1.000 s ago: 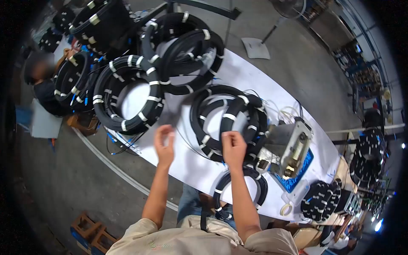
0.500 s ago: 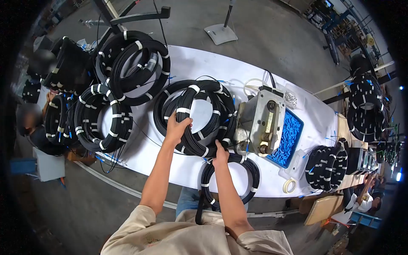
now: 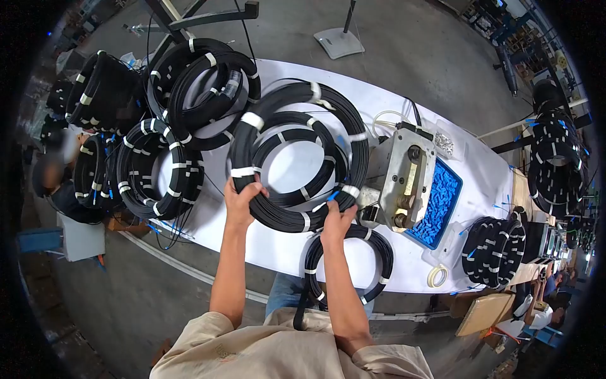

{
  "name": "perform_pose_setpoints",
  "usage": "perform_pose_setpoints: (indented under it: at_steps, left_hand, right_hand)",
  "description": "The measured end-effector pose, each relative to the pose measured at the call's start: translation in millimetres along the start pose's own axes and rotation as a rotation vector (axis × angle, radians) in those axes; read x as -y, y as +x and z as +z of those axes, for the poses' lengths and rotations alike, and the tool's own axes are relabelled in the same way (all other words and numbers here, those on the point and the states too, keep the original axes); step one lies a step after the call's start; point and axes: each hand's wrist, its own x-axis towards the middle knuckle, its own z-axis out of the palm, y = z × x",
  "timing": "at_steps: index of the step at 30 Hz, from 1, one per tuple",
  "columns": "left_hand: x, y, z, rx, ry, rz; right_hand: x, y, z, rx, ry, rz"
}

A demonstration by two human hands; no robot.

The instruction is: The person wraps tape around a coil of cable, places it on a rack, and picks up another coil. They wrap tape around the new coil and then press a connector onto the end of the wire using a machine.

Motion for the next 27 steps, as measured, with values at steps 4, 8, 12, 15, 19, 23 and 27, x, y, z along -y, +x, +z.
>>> perform_pose_setpoints:
  at_steps: [4,8,12,15,19,23,27]
  left_hand:
    - [1.4,6.4,-18.6,-0.115,-0.157,-0.050]
    - [17.7,20.7,-43.9,-0.238,-0.092,-0.074]
    - [34.3,34.4,-69.6,-0.370,0.419,-0.103]
    - [55.9,37.8,-73.6,-0.495,0.650,-0.176]
    - [57.1,53.8,-82.8,-0.462,0.471,-0.263]
    - [47.5,78.2,-97.4,-0.395,0.376,-0.414]
    - [43.6,83.0,-100.7,-0.285,0.177,-0.527]
  right_hand:
    - [46.9,-5.5,35.4,0.065,-0.089,-0.187]
    - [51.1,24.5,61.8,0.138,-0.362,-0.351]
    - [36.9,53.8,85.0,0.172,-0.567,-0.375]
    - [10.2,69.7,91.3,0.148,-0.721,-0.437]
    - [32.9,62.9,101.8,0.095,-1.149,-0.231]
    - [39.8,78.4,102.5,0.166,-1.084,-0.105]
    - [32.6,105.7,96.3,0.407,-0.416,0.335]
